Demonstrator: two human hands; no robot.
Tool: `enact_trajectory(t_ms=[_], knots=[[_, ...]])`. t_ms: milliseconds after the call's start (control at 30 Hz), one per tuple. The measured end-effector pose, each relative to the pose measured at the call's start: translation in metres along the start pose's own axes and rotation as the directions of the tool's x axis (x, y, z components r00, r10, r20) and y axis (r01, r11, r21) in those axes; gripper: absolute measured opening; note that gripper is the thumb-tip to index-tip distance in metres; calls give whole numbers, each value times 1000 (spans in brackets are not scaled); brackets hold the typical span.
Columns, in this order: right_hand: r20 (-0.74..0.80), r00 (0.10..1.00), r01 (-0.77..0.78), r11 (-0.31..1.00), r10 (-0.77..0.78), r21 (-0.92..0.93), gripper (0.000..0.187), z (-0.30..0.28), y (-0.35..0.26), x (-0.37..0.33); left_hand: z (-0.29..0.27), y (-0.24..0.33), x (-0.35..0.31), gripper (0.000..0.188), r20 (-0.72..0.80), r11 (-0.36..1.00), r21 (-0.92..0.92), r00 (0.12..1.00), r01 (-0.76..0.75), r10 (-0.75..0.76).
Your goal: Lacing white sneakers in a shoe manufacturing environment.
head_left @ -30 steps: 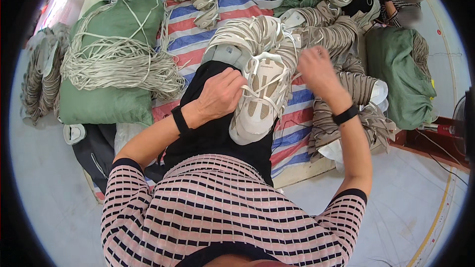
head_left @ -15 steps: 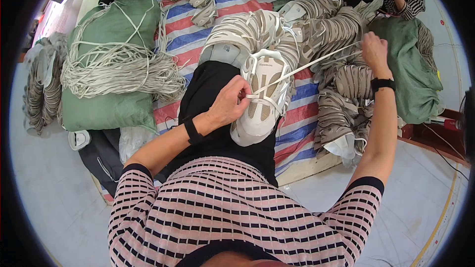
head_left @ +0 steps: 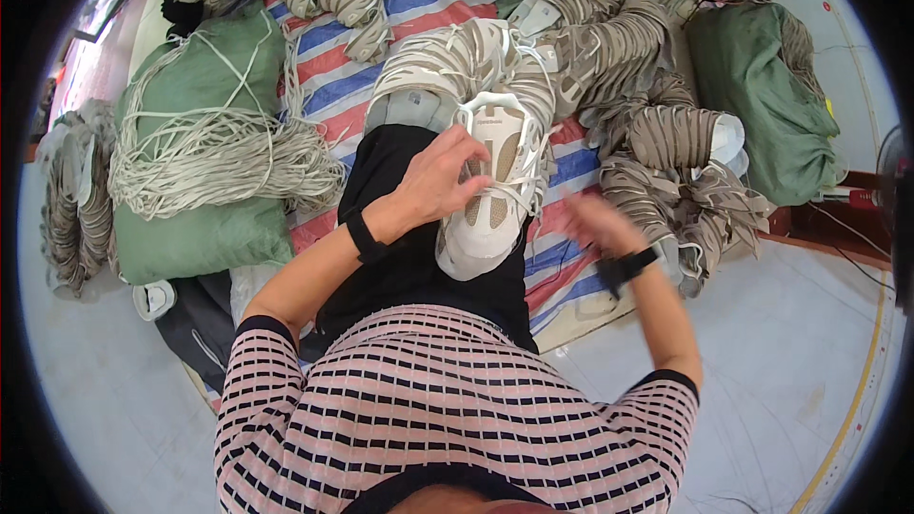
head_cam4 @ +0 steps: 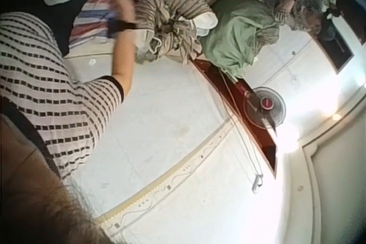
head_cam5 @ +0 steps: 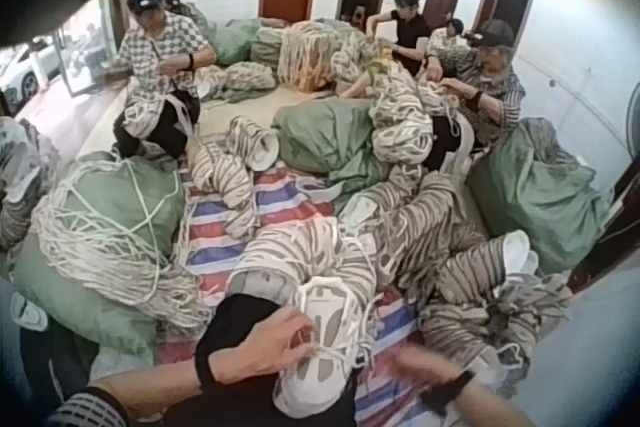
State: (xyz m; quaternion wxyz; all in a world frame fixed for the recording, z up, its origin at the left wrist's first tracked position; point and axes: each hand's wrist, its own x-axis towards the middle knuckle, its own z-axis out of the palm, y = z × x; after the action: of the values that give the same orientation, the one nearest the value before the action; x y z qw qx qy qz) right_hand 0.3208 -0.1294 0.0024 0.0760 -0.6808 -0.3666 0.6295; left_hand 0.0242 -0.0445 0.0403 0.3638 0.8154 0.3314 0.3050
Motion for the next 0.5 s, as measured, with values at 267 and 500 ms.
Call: enact_trajectory(t_ms=[267, 500], knots=[[121, 990, -144, 558, 77, 818, 26, 81, 15, 31, 15, 0, 10, 22, 88, 967, 221, 990, -129, 112], [-383, 908, 372, -95, -171, 924, 4, 40, 41, 4, 12, -16, 9, 9, 290, 744, -559, 927, 366, -238]])
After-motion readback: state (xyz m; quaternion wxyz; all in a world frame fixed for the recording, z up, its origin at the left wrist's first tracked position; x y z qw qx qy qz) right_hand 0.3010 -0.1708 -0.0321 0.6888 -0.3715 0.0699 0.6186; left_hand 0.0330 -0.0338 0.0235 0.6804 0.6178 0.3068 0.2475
